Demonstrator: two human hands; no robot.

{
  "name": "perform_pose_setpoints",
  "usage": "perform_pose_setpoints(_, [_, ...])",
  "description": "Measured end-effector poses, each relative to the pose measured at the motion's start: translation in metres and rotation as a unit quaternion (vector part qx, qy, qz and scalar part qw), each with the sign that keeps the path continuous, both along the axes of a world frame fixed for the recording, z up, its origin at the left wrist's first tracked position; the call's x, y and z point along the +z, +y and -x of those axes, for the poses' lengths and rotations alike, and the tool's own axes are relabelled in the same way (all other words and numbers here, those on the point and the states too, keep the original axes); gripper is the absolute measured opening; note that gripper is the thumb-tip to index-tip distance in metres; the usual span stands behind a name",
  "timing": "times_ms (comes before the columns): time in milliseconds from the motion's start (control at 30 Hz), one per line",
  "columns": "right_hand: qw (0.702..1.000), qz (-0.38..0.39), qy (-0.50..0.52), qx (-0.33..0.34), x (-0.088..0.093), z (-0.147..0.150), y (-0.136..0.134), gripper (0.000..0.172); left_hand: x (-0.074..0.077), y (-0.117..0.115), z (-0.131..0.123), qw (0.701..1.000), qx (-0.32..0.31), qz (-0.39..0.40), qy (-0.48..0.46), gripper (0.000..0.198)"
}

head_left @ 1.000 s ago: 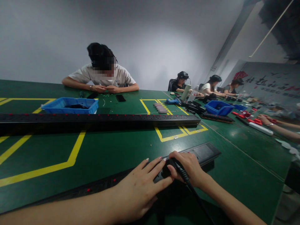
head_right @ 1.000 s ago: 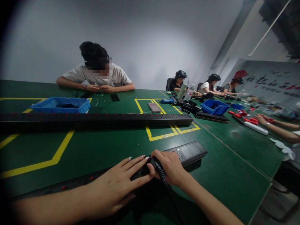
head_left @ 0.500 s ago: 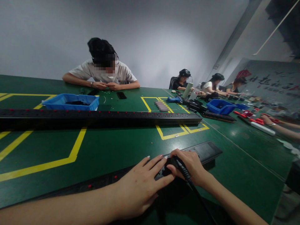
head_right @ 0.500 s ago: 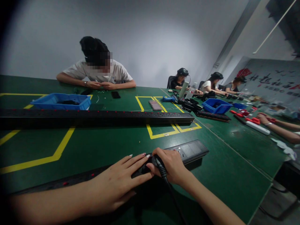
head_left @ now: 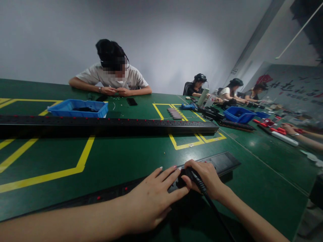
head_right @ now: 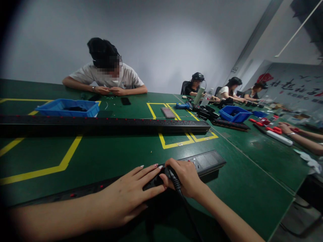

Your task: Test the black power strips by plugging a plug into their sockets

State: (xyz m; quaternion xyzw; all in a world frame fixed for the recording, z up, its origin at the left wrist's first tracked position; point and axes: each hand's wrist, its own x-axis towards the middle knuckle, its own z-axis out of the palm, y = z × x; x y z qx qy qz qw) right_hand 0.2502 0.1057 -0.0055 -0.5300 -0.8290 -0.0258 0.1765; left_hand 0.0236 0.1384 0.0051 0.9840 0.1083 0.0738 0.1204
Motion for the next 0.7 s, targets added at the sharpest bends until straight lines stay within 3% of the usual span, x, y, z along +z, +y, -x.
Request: perform_pose_setpoints(700, [0.999,0.038,0.019,-0.007,0.0052,-0.0002,-0.0014,0.023,-0.0008,0.0,0.0003,1.0,0.004,0.001,0.002,0.075])
